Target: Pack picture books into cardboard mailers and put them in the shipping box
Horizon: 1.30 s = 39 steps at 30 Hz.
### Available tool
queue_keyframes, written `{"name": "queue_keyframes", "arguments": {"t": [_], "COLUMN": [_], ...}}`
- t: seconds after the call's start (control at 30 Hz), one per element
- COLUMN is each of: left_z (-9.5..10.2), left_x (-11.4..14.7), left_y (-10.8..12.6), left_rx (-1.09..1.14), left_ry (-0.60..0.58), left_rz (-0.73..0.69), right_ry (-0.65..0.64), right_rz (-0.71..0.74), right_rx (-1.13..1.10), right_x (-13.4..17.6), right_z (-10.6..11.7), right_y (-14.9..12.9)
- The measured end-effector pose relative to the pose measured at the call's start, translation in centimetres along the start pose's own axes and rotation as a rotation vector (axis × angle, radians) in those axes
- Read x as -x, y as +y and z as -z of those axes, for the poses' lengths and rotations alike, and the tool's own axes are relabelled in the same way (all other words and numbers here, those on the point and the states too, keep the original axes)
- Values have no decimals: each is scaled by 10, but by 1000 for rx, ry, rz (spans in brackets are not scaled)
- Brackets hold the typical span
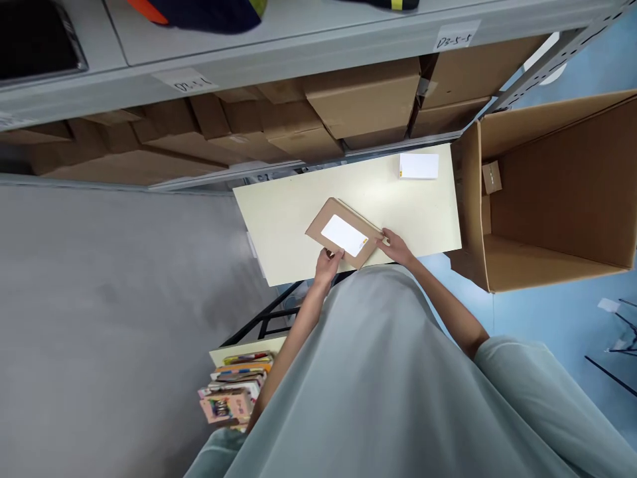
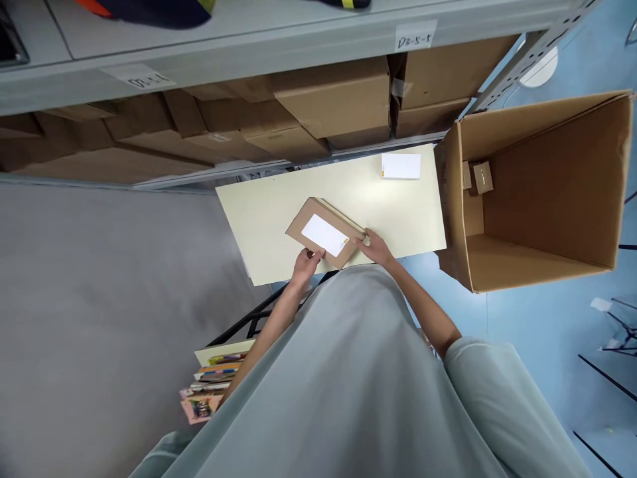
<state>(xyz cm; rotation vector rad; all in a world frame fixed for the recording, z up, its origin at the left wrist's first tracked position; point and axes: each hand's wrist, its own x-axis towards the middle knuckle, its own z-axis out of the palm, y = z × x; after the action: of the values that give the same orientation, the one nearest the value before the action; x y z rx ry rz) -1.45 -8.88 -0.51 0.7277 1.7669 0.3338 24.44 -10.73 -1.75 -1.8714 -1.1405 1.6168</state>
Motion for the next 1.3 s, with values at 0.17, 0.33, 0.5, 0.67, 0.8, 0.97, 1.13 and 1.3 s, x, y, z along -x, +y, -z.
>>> {"name": "queue_keyframes", "arguments": {"t": [0.17, 0.33, 0.5, 0.67, 0.8, 0.97, 1.13, 1.3], "left_z": [-8, -9, -9, -14, -16, -15, -7, 30], "left_x": [-4, -7, -8, -6, -3, 1, 15, 31], "left_y": [1, -3, -4, -2, 2, 13, 24, 44], "left_rx": [0, 9, 53, 113, 140, 213, 69, -82], "left_ry": [33, 17, -17, 3, 3, -89, -387, -108], "left_rz": [-32, -51, -66, -24, -13, -83, -95, -463], "right_ry": [-114, -236, -227, -124, -127, 28, 23, 15], "right_rz": [22, 116, 52, 12, 5, 266, 456, 516], "right_rx": [98, 199, 200, 261, 290, 371, 562, 679], "right_x": [-10, -23, -30, -13, 0, 10, 14, 22], "right_z": [2, 2, 2, 5, 0, 12, 27, 10], "right_y": [-17, -22, -21, -13, -11, -27, -46, -45]}}
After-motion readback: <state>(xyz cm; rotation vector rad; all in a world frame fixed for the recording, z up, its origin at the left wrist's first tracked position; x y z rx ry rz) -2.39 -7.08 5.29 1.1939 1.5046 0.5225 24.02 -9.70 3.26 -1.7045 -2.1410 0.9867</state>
